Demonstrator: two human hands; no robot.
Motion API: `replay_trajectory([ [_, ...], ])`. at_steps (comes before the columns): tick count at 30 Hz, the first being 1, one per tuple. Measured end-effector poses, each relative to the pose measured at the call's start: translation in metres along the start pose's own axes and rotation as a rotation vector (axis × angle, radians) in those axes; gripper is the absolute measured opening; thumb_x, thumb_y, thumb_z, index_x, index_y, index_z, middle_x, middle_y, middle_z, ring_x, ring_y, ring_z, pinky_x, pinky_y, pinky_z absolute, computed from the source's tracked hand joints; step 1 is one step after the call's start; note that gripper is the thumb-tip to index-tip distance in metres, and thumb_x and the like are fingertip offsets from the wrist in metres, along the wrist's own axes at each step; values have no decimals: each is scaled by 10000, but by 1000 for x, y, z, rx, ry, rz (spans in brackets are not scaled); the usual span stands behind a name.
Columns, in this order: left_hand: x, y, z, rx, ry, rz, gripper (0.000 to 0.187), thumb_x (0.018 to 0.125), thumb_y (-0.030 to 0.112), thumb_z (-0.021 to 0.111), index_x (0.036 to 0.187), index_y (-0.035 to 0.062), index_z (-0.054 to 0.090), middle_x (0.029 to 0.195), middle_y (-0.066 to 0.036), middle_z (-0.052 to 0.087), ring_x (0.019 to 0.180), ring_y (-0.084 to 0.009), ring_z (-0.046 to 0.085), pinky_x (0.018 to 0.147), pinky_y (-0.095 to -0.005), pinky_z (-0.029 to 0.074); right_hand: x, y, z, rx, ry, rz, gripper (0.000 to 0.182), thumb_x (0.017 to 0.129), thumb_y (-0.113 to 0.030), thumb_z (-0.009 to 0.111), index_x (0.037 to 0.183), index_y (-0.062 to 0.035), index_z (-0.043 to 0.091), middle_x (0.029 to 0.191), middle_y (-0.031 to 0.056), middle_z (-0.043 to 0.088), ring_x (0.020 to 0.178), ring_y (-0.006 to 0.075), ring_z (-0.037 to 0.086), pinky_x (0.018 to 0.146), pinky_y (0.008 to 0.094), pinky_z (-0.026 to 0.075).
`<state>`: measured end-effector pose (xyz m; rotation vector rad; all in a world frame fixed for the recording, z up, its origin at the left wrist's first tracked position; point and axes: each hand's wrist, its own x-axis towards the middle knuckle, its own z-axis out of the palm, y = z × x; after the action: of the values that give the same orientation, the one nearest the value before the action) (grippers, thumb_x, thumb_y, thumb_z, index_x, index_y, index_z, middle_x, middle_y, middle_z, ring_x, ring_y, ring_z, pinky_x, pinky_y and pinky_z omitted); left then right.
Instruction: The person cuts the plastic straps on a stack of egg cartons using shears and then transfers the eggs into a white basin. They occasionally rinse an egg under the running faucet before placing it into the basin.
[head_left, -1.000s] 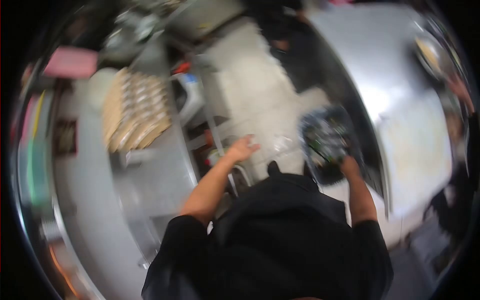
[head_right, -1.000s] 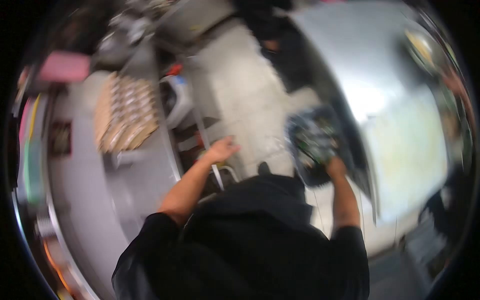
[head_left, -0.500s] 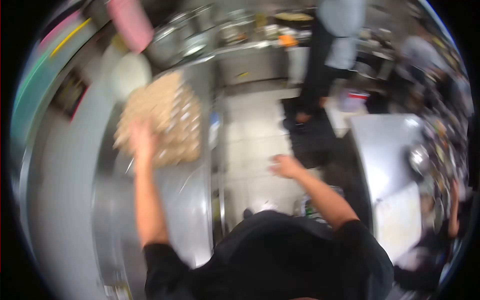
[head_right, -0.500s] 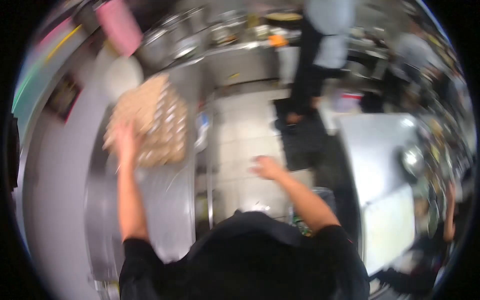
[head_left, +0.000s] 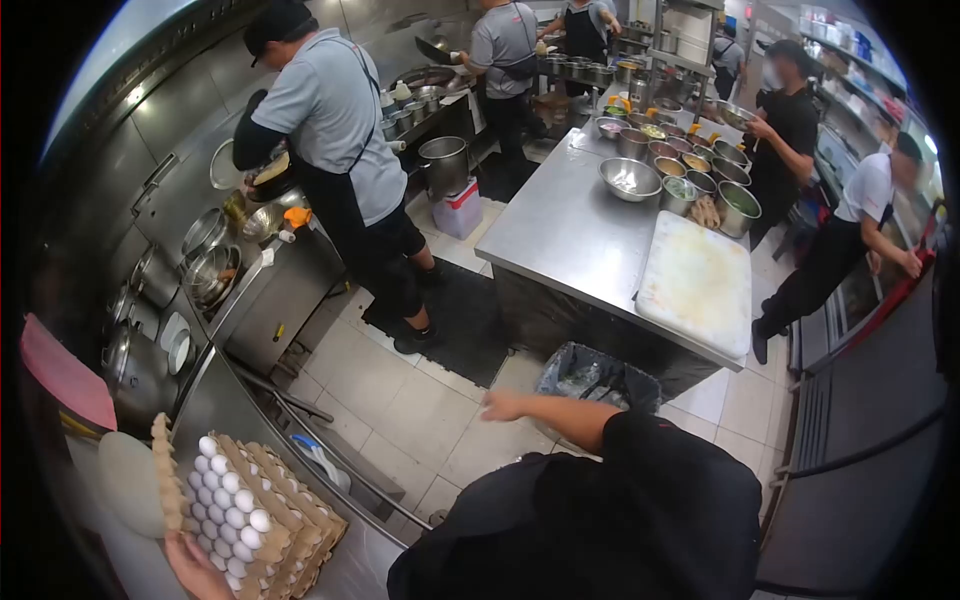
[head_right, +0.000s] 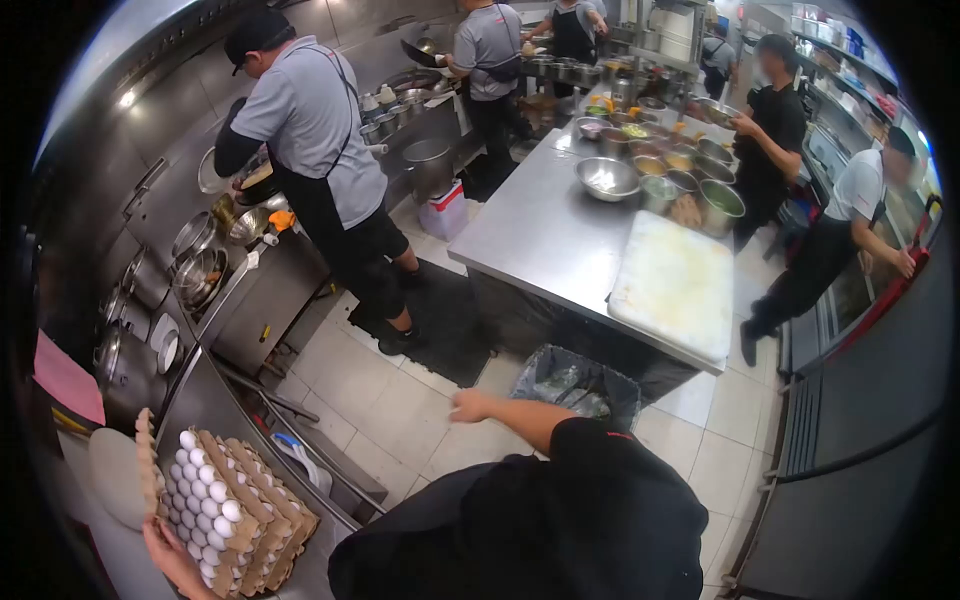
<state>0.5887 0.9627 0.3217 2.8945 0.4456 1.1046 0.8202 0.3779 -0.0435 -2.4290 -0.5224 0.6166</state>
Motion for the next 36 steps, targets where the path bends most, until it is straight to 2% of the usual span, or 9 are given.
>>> replay_trajectory([
  [4,48,47,-26,-47,-1,-244,249,978,114,529,1176,-18,603,1081,-200,657,964,-305,637,879,-364,489,-61,105,-22,-14,28,350,432,860,-454,639,925,-43,755,861,179,725,788,330,704,746,442,537],
  [7,93,37,-9,64,184,60,233,958,123,588,1157,7,622,1139,-190,657,1056,-357,620,912,-387,482,-86,188,-14,226,185,483,348,886,-336,675,911,4,742,681,85,670,573,177,636,541,336,516],
  [11,159,77,14,173,242,357,157,872,62,645,1022,43,606,1017,-158,646,966,-360,620,821,-425,506,-104,195,-21,516,214,710,348,859,-282,731,955,50,692,773,133,687,520,202,627,442,322,485],
  [21,250,80,166,391,-179,243,232,939,171,501,1146,132,598,1001,-199,636,919,-400,642,785,-503,519,-73,201,-15,293,162,616,348,846,-316,706,896,28,720,777,152,712,693,230,688,633,390,531],
  [26,279,30,235,-753,-456,-461,481,996,411,441,1299,73,598,1165,-106,685,1024,-241,662,898,-345,487,-109,179,-5,193,289,819,425,822,-406,693,990,-18,734,938,195,723,906,310,702,823,397,534],
  [27,284,-9,269,-426,-309,-333,445,982,390,473,1239,55,616,1133,-133,687,1016,-286,664,877,-402,503,-120,155,-17,233,291,892,442,816,-427,702,1001,-27,736,968,198,719,936,316,694,841,397,529],
  [29,290,-29,307,590,-680,53,457,790,341,752,1090,21,625,1039,-191,677,1038,-358,648,908,-458,514,-149,141,-17,300,309,991,464,806,-458,715,1008,-41,739,1000,200,716,967,327,686,862,396,524],
  [31,288,-29,326,598,-824,-21,699,531,283,936,1099,-18,659,1097,-223,686,1040,-350,669,898,-442,540,-173,132,-3,360,343,1064,476,797,-477,723,1002,-48,742,1005,199,716,972,337,684,866,394,524],
  [36,314,81,356,300,-941,152,528,747,356,808,1034,-69,686,1068,-247,689,1086,-367,645,884,-463,510,-255,128,39,289,228,1143,536,821,-516,682,944,2,737,871,175,720,851,308,695,786,388,543],
])
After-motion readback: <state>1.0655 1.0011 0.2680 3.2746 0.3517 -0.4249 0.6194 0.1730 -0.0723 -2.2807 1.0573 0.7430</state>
